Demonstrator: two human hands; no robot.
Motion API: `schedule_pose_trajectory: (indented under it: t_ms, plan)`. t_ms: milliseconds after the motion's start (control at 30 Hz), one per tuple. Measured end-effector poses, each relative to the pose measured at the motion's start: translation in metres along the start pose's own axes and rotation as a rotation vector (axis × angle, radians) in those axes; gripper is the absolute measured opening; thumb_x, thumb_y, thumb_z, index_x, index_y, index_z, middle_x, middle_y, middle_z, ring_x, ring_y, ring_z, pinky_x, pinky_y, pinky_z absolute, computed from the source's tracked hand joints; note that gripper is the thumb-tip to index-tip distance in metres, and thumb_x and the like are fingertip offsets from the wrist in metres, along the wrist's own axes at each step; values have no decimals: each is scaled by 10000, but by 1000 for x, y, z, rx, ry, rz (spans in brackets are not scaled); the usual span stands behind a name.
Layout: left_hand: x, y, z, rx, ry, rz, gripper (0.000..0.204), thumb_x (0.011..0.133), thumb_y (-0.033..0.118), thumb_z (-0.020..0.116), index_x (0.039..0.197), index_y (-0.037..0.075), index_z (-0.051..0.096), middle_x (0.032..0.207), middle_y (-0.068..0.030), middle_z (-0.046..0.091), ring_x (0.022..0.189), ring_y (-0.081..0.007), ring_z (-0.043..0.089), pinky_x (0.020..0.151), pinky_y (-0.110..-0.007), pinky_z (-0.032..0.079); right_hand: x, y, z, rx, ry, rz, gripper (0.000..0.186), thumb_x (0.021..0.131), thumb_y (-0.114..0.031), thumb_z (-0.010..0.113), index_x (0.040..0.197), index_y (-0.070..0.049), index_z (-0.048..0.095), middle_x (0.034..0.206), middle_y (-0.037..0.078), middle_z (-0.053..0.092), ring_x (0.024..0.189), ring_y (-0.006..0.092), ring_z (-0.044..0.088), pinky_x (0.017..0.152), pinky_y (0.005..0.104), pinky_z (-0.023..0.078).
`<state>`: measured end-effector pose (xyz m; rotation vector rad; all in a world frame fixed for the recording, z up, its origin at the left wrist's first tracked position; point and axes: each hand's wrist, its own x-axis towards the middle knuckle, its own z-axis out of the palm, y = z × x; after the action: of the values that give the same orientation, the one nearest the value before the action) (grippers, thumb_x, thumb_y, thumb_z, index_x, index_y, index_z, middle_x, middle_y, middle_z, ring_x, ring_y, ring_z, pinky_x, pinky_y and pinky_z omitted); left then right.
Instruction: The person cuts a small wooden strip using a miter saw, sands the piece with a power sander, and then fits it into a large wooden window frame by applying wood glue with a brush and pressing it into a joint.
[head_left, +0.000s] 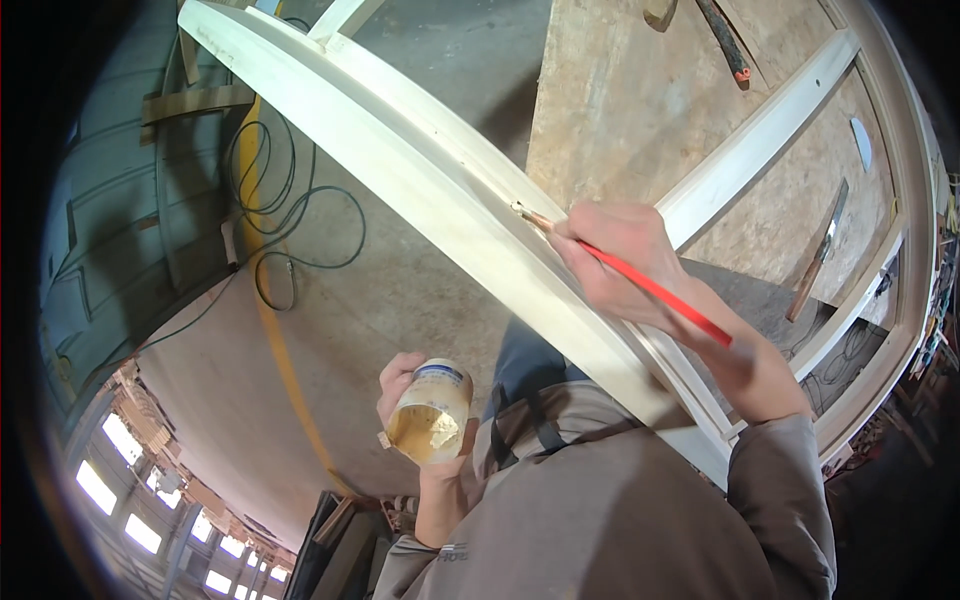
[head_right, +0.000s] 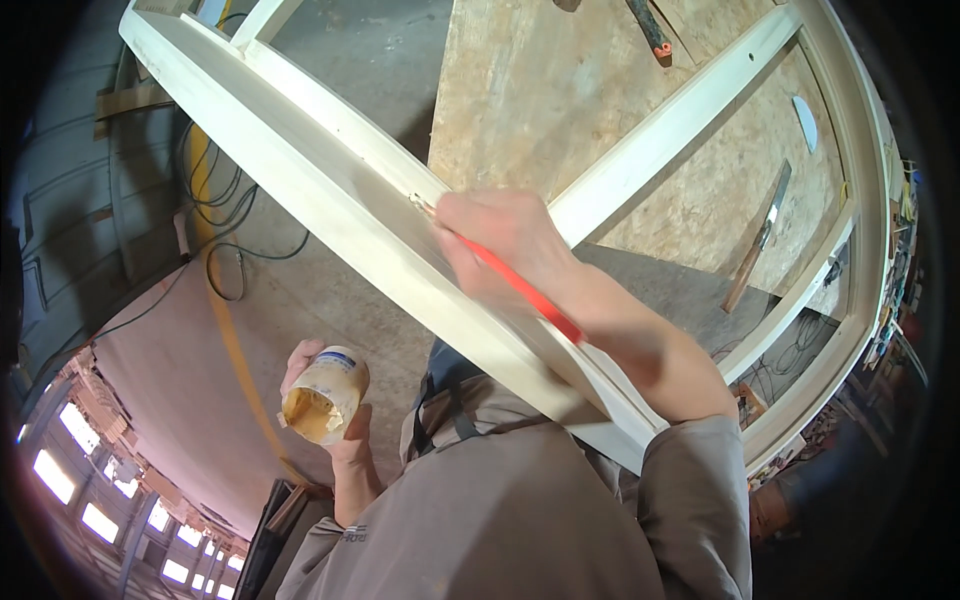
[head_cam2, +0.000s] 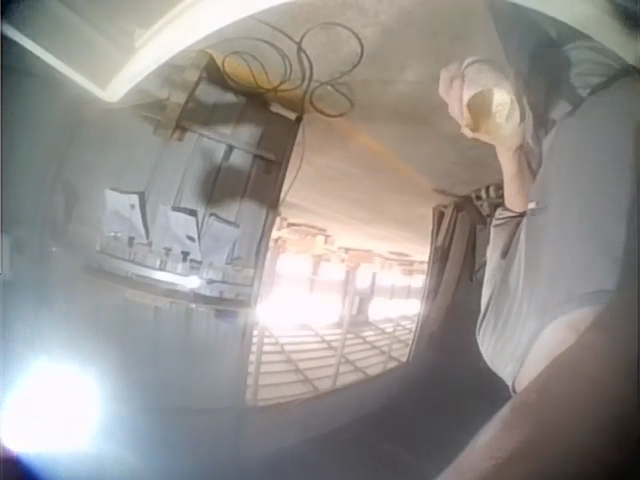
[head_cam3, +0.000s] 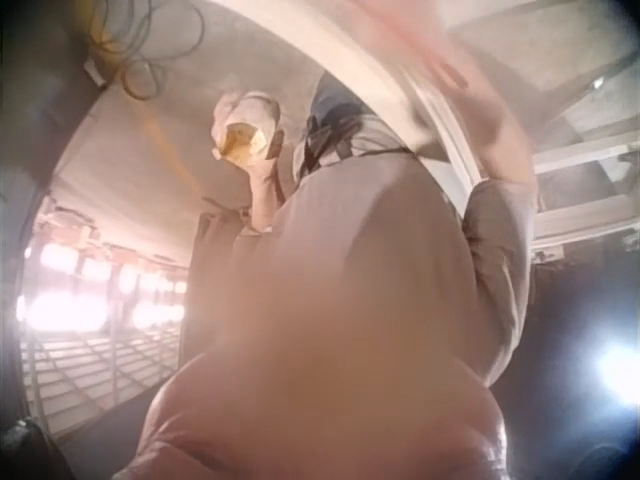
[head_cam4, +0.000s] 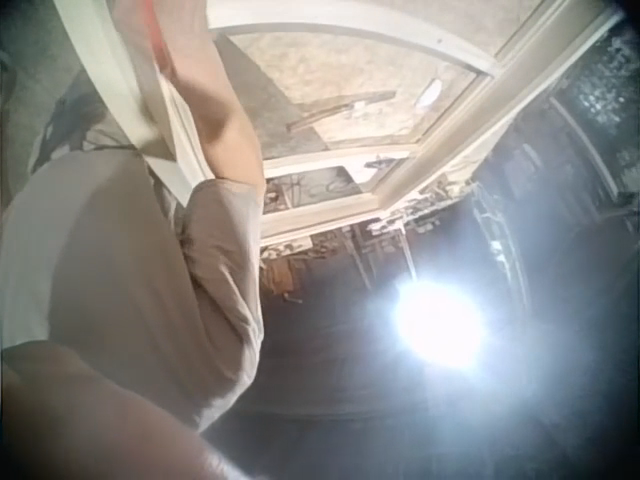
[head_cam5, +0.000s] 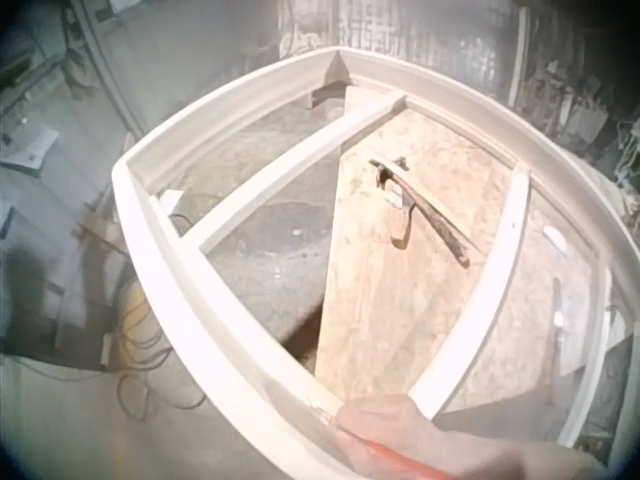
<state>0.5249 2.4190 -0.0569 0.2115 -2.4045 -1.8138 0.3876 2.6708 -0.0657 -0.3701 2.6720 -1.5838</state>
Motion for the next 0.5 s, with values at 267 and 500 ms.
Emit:
schedule_pose_trajectory:
  t_ms: [267, 500]
  plan:
    - [3, -2, -10, 80, -113, 81, 812, 662, 390, 872, 1301, 78, 480, 1222, -172, 515, 1124, -306, 508, 921, -426, 461, 1, -19, -6, 24, 0, -16, 89, 837, -10, 634, 752, -26, 609, 605, 141, 522, 520, 298, 527, 500, 363, 420]
    - [7, -7, -10, 44, -71, 163, 820, 662, 410, 873, 1302, 70, 490, 1224, -157, 501, 1129, -283, 491, 928, -387, 436, -47, -6, -25, -52, -92, -63, 51, 770, 29, 632, 744, -2, 600, 607, 134, 521, 543, 312, 562, 511, 380, 444]
